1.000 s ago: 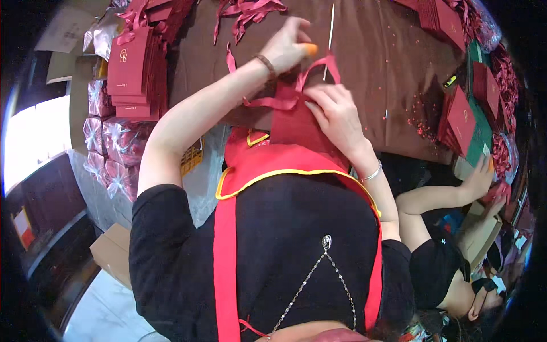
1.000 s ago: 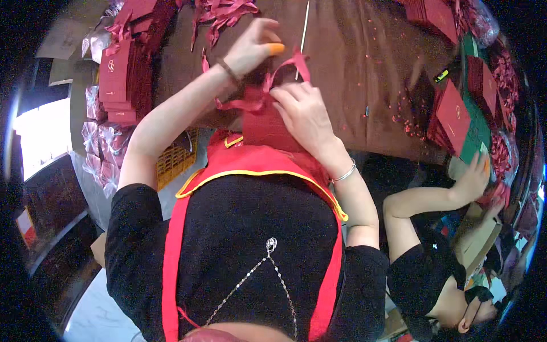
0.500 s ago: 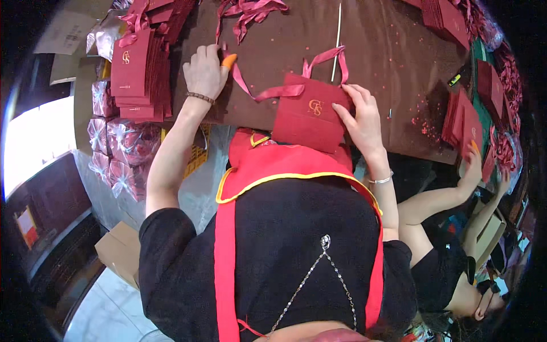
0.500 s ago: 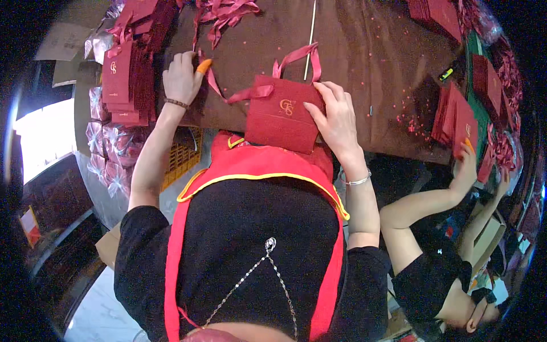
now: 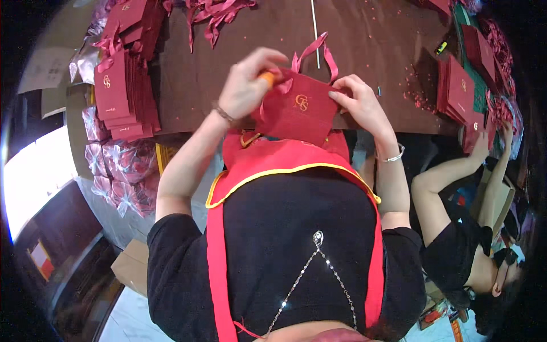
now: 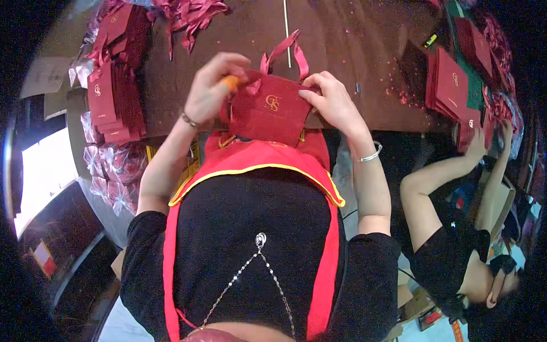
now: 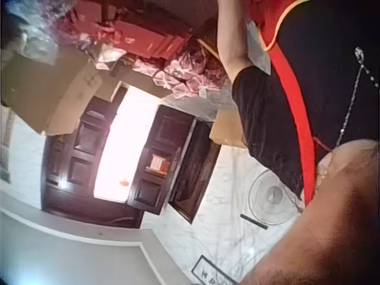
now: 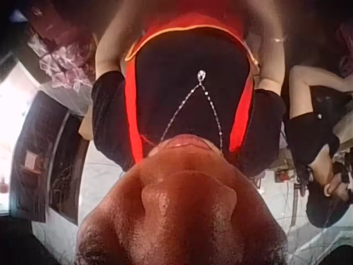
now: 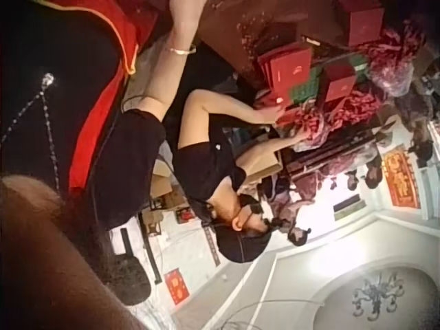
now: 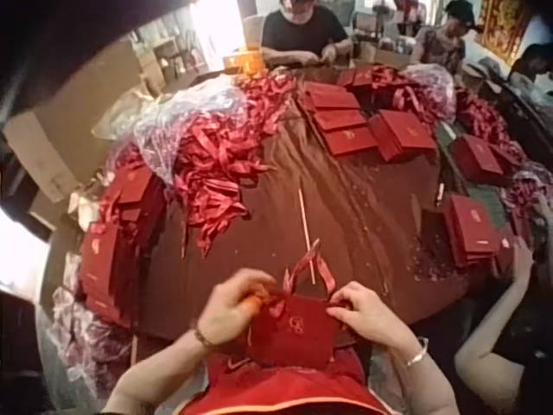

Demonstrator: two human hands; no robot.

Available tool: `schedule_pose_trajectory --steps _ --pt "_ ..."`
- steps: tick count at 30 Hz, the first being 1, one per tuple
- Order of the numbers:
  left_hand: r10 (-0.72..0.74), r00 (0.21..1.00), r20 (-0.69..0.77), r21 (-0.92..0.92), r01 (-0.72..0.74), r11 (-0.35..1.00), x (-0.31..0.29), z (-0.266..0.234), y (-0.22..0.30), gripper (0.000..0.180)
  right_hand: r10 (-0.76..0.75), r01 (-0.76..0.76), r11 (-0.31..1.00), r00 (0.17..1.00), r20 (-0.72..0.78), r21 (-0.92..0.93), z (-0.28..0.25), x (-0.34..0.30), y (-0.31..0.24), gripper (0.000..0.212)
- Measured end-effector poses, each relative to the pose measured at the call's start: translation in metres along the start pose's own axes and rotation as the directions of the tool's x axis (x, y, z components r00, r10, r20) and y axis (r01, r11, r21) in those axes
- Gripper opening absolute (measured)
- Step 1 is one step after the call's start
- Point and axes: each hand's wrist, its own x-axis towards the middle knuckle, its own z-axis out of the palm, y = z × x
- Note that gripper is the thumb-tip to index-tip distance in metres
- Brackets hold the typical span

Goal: The person attaches ribbon handles to small paper bags by hand, threading and securing the ribbon ends into the bag openings.

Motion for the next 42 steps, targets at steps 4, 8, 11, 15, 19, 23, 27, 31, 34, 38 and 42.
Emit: schedule_pose_trajectory --steps 4,8,11,15,19,23,27,31,34,38,42 --pt "-0.053 0.961 0.270 0.151 0.012 0.988 -0.004 0.032 -0.001 0.020 0.165 -0.191 0.973 0.968 0.190 0.128 -0.010 -0.001 -0.001 0.020" --pt "0.025 0.968 0.251 0.345 -0.114 0.932 -0.006 0.047 -0.005 0.020 0.159 -0.200 0.965 0.962 0.222 0.173 -0.007 0.002 0.000 0.022" --pt "0.076 0.975 0.210 0.395 -0.156 0.906 -0.003 0.052 -0.002 0.019 0.141 -0.190 0.957 0.965 0.222 0.218 -0.007 0.006 0.004 0.020" --pt "0.153 0.977 0.148 0.469 -0.206 0.859 -0.004 0.057 -0.008 0.019 0.206 -0.271 0.923 0.947 0.246 0.273 -0.008 0.003 0.000 0.020" --pt "0.128 0.986 0.104 0.530 -0.164 0.832 -0.008 0.063 -0.009 0.021 0.223 -0.282 0.911 0.951 0.215 0.301 -0.005 0.000 0.001 0.021" --pt "0.131 0.986 0.102 0.568 -0.166 0.806 -0.011 0.063 -0.012 0.020 0.234 -0.290 0.908 0.950 0.208 0.302 -0.005 -0.004 0.002 0.023" --pt "0.119 0.988 0.098 0.564 -0.154 0.811 -0.013 0.067 -0.013 0.019 0.154 -0.208 0.931 0.969 0.196 0.299 -0.005 -0.004 0.005 0.025" --pt "0.122 0.985 0.119 0.605 -0.170 0.778 -0.013 0.069 -0.004 0.018 0.170 -0.232 0.917 0.963 0.207 0.325 -0.005 -0.005 0.005 0.025" --pt "0.182 0.978 0.101 0.630 -0.205 0.749 -0.013 0.069 -0.004 0.014 0.154 -0.226 0.899 0.965 0.213 0.376 -0.005 -0.005 0.009 0.024" --pt "0.329 0.942 0.071 0.682 -0.287 0.672 -0.012 0.071 -0.006 0.009 0.190 -0.269 0.883 0.954 0.231 0.385 -0.005 -0.005 0.005 0.024" --pt "0.365 0.928 0.071 0.731 -0.297 0.614 -0.010 0.073 -0.007 0.008 0.201 -0.275 0.877 0.955 0.220 0.393 -0.004 -0.006 0.004 0.025"
